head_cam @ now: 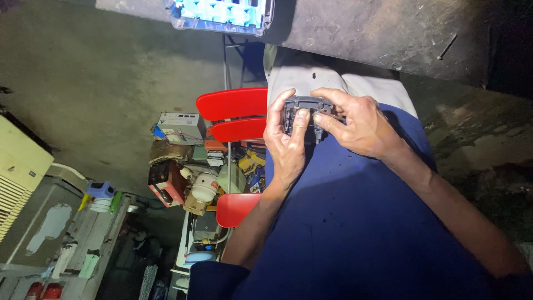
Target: Disassembling a rechargeable battery pack to inspect internal cells and circuitry using a prying tool.
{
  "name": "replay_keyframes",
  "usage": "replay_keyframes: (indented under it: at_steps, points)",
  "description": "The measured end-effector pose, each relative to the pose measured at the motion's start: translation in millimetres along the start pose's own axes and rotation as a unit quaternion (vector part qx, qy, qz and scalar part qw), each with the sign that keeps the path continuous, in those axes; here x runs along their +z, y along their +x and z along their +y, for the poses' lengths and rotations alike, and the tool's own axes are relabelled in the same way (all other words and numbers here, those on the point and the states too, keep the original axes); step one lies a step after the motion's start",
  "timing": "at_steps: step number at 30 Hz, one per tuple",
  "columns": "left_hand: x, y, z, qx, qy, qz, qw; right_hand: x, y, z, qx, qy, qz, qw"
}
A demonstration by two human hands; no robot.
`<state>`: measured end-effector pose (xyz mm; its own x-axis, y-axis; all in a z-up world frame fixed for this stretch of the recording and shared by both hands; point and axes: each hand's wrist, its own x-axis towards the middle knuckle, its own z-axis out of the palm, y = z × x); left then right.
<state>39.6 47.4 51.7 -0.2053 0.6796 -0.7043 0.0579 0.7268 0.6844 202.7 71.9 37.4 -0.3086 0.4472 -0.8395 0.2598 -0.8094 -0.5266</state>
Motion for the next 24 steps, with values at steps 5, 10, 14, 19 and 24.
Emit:
replay_keyframes:
  at_steps: [5, 10, 14, 19, 24]
  points:
    - [3.0, 0.7, -1.8, 0.005, 0.012, 0.007, 1.000, 8.3, -0.7, 15.5, -0.036, -0.055, 0.047, 0.997]
    - [6.6, 8.2, -4.6, -0.003, 0.032, 0.020, 0.999, 8.4, 3.1, 22.3, 0.003, 0.029, 0.079, 0.996]
    - [3.2, 9.7, 18.5, -0.035, 0.016, -0.030, 0.999, -3.9, 4.8, 35.5, 0.020, 0.090, 0.096, 0.991]
    - [-5.0, 4.0, 13.5, -0.006, 0.060, -0.071, 0.996, -10.0, -0.5, 41.2, -0.053, 0.191, 0.106, 0.974]
    - [-2.8, -0.6, 0.3, 0.198, 0.186, -0.027, 0.962, -15.6, -2.5, 23.4, -0.142, 0.119, 0.071, 0.980]
